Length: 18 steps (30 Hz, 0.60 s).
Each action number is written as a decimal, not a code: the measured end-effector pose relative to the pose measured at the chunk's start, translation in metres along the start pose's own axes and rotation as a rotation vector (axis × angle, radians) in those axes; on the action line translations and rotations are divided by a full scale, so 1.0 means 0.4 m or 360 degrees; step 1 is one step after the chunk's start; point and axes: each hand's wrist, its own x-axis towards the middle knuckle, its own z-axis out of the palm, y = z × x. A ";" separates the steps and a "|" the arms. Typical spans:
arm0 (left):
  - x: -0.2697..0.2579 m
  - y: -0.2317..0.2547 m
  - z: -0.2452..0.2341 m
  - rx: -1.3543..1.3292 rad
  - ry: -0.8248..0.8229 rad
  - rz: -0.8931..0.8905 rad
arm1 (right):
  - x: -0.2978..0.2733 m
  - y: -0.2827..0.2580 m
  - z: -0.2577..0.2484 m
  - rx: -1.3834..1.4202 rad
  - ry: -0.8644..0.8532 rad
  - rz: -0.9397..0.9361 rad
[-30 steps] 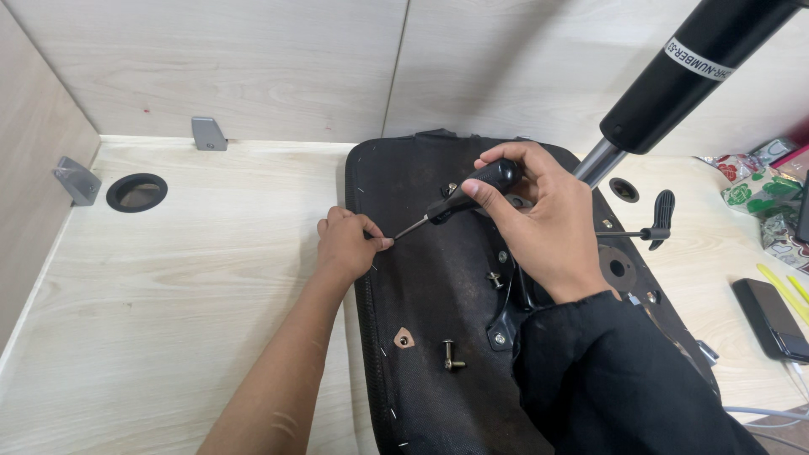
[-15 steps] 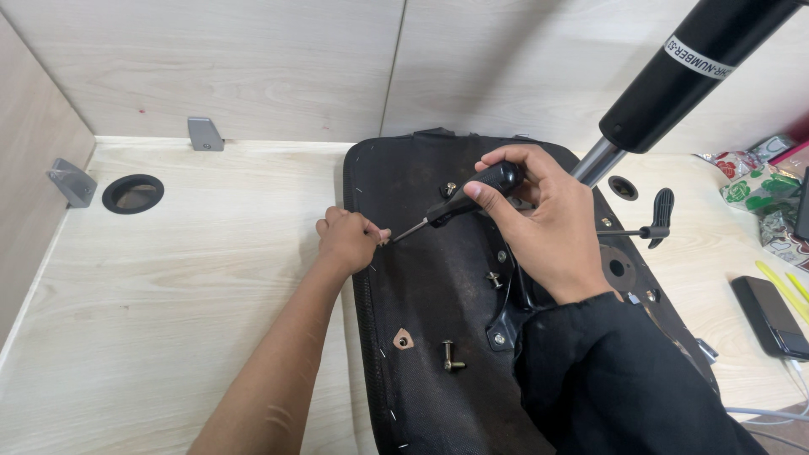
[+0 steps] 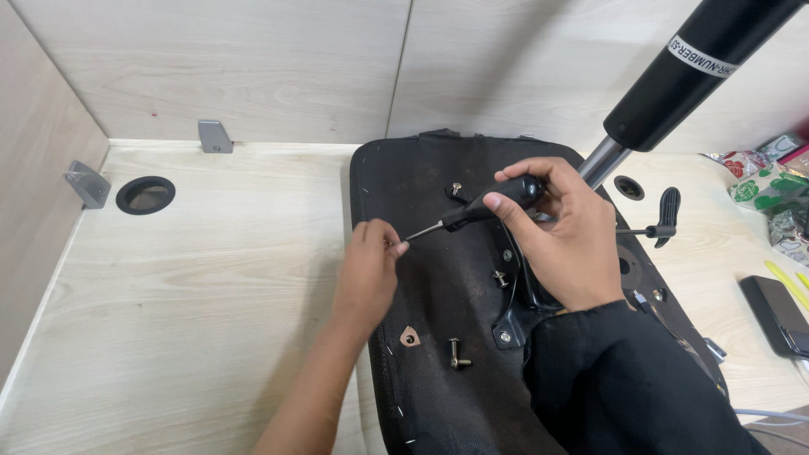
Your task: The person uses a screwdriver to tighten screws into the base of an office chair. They manipulate the chair base, align screws, and turn the screwdriver to secure the components.
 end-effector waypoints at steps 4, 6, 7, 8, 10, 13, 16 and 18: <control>-0.083 0.048 0.019 0.0130 -0.0020 0.0259 | -0.065 0.004 -0.006 0.0026 -0.0037 0.0091; -0.098 0.051 0.025 0.0200 -0.0109 0.0241 | -0.096 0.021 -0.007 0.0085 -0.0051 0.0009; -0.102 0.049 0.028 0.0254 -0.0155 0.0232 | -0.110 0.034 -0.008 0.0026 -0.0062 -0.0003; -0.105 0.046 0.032 0.0309 -0.0202 0.0224 | -0.123 0.049 -0.009 -0.0032 -0.0074 -0.0015; -0.108 0.042 0.039 0.0448 -0.0242 0.0272 | -0.140 0.084 -0.013 -0.0142 -0.0148 0.0049; -0.115 0.043 0.050 0.0596 -0.0301 0.0301 | -0.160 0.135 -0.010 -0.0241 -0.0355 0.0179; -0.135 0.057 0.078 0.0645 -0.0380 0.0219 | -0.194 0.177 0.014 -0.0240 -0.0603 0.0274; -0.154 0.074 0.101 0.0681 -0.0339 0.0229 | -0.210 0.195 0.045 -0.0267 -0.0801 0.0522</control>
